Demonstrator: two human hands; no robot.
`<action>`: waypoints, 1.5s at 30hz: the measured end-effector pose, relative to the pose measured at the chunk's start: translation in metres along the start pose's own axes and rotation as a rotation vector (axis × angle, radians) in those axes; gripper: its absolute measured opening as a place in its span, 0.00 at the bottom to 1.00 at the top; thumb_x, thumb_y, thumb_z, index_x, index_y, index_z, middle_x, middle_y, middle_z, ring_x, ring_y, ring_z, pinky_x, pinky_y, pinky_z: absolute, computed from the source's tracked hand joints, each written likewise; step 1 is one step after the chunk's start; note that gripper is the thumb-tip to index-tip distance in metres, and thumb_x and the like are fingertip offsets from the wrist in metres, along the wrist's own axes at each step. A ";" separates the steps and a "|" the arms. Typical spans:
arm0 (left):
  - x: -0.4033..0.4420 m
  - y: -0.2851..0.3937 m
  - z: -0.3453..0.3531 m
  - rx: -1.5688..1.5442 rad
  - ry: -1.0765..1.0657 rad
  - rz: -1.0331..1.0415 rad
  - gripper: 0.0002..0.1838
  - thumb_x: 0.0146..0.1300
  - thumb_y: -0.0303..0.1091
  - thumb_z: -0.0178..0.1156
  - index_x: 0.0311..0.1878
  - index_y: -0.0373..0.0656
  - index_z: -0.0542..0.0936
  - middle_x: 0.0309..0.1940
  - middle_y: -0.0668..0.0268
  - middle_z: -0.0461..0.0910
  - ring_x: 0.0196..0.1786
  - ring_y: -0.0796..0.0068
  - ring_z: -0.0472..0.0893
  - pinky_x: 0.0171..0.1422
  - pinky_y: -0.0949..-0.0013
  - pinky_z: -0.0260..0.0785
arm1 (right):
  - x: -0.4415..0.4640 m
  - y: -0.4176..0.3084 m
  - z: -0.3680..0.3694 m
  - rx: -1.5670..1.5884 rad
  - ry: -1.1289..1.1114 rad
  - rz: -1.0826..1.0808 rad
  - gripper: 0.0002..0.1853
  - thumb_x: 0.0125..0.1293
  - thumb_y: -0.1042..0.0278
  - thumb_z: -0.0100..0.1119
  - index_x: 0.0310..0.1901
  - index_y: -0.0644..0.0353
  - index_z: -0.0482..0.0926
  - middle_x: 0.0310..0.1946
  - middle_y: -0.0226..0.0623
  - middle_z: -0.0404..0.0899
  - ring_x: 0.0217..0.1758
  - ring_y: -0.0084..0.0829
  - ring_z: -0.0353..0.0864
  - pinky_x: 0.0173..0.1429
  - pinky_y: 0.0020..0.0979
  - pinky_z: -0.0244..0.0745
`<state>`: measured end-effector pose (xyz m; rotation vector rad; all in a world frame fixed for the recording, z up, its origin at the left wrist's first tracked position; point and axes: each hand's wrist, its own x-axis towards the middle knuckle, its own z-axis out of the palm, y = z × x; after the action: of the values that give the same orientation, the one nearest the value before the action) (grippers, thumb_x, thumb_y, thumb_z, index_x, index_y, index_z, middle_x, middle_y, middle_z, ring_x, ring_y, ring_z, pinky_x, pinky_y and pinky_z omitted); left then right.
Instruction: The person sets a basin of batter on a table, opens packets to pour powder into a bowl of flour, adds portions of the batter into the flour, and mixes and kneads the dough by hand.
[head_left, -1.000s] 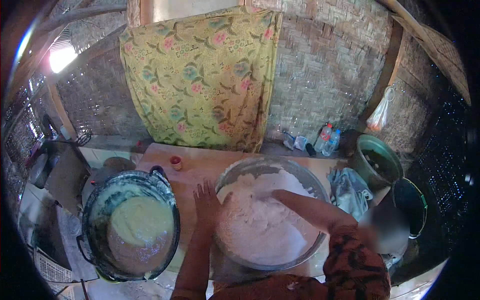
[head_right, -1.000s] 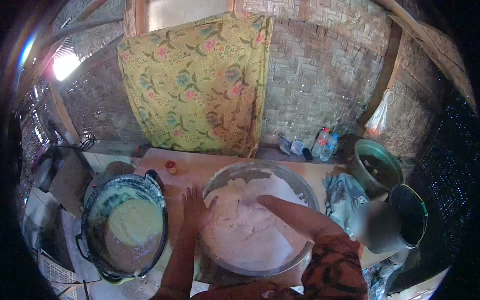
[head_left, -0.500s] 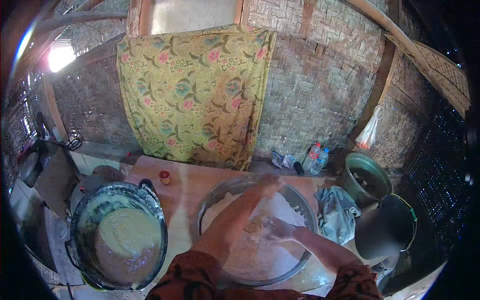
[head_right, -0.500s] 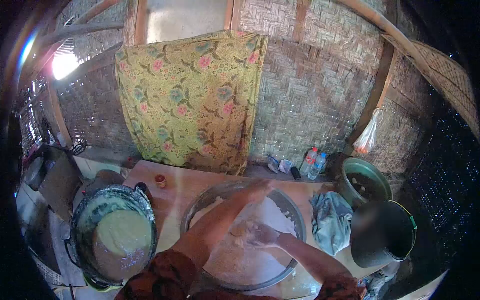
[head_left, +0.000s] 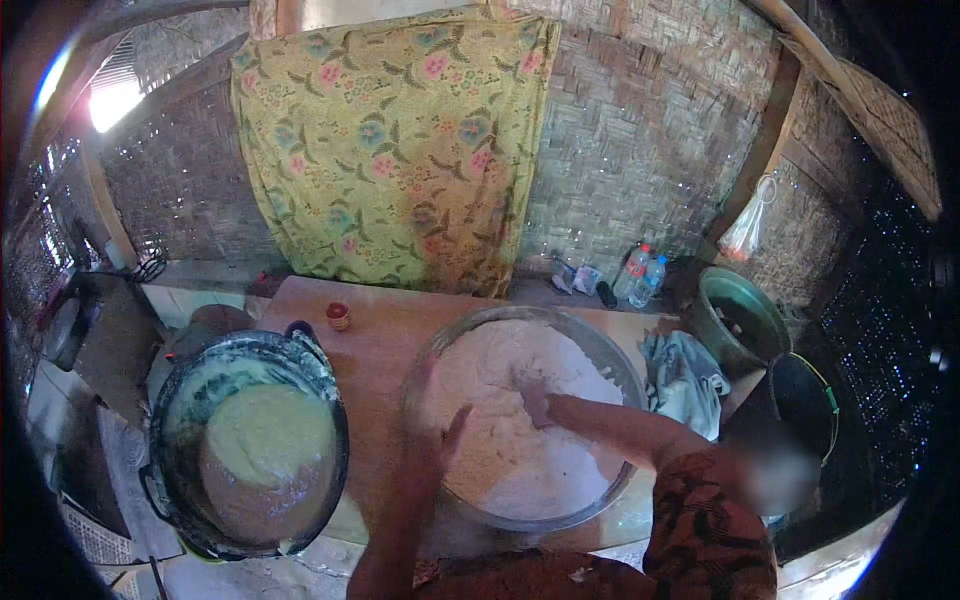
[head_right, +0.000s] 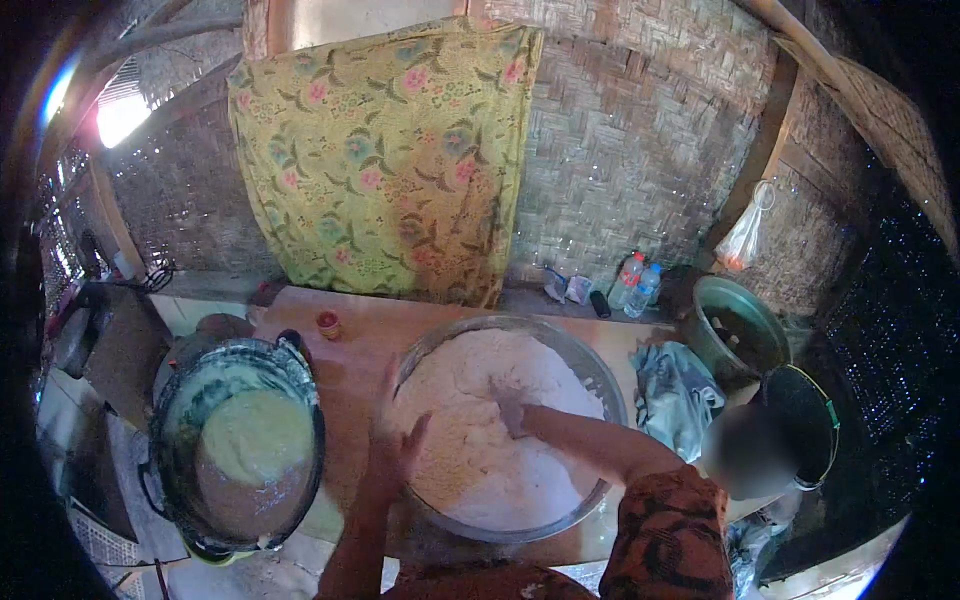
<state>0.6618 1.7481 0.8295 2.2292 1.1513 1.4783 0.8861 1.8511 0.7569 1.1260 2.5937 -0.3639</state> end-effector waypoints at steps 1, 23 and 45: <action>-0.019 0.005 -0.001 -0.150 0.107 -0.110 0.38 0.70 0.51 0.50 0.74 0.36 0.54 0.73 0.47 0.57 0.74 0.44 0.57 0.77 0.49 0.47 | 0.009 -0.001 -0.005 0.001 -0.007 0.004 0.41 0.56 0.41 0.66 0.67 0.54 0.66 0.66 0.50 0.65 0.68 0.52 0.65 0.70 0.51 0.61; -0.042 -0.004 0.003 -0.166 0.010 -0.177 0.40 0.72 0.62 0.27 0.73 0.38 0.58 0.73 0.53 0.60 0.77 0.43 0.51 0.78 0.42 0.35 | -0.014 -0.123 -0.049 -0.349 -0.388 -0.291 0.30 0.57 0.51 0.62 0.61 0.54 0.74 0.58 0.51 0.75 0.63 0.50 0.73 0.64 0.47 0.68; -0.039 0.014 -0.002 0.148 -0.217 -0.113 0.32 0.72 0.51 0.42 0.73 0.41 0.58 0.72 0.53 0.60 0.76 0.41 0.53 0.78 0.39 0.32 | -0.087 0.007 -0.032 0.079 -0.036 0.185 0.35 0.57 0.49 0.64 0.64 0.58 0.70 0.61 0.52 0.71 0.64 0.49 0.70 0.71 0.44 0.62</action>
<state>0.6596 1.7108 0.8123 2.3078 1.3275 1.1100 0.9427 1.8082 0.8167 1.3608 2.4388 -0.4427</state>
